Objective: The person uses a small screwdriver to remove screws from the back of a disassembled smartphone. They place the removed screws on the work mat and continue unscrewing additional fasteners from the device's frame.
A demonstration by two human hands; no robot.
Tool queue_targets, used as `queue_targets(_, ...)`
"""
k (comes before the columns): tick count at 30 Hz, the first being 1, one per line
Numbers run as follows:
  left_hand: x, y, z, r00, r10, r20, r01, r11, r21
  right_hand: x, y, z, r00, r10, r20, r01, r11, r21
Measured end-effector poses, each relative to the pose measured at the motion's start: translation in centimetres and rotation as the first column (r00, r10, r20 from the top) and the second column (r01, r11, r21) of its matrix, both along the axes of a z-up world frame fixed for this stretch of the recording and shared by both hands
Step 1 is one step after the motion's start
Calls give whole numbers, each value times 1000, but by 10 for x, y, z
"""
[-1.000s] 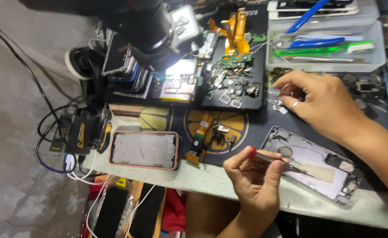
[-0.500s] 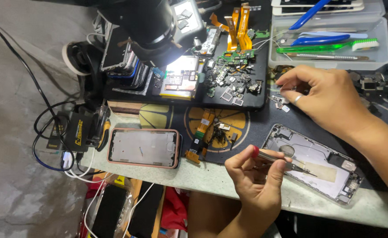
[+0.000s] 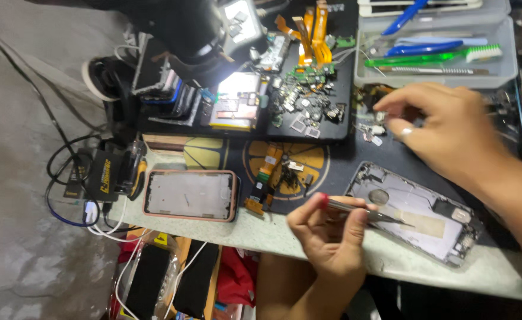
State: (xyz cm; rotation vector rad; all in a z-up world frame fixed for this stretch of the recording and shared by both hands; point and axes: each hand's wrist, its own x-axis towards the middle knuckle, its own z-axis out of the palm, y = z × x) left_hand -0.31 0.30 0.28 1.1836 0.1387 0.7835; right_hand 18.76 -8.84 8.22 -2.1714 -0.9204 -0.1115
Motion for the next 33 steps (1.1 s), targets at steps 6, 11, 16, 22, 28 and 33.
queue_targets(6,-4,0,0,987,121,109,-115,992,-60,-70,-82,-4,942,18,336,163,849,-502)
queue_targets(11,-2,-3,2,981,147,124,-147,989,-13,-110,-114,-31,983,-108,146,177,755,-632)
queue_targets(16,-2,-5,1,969,214,124,-229,966,117,-113,-127,-43,980,-192,44,191,867,-461)
queue_targets(22,-2,-5,3,960,134,245,-246,821,516,-118,-133,-38,962,-235,-141,180,931,-319)
queue_targets(28,2,-11,11,967,-5,256,-183,686,704,-102,-131,-27,866,-246,-435,52,910,-410)
queue_targets(33,3,-13,13,967,-26,253,-176,652,738,-97,-135,-26,929,-112,-352,-46,910,-411)
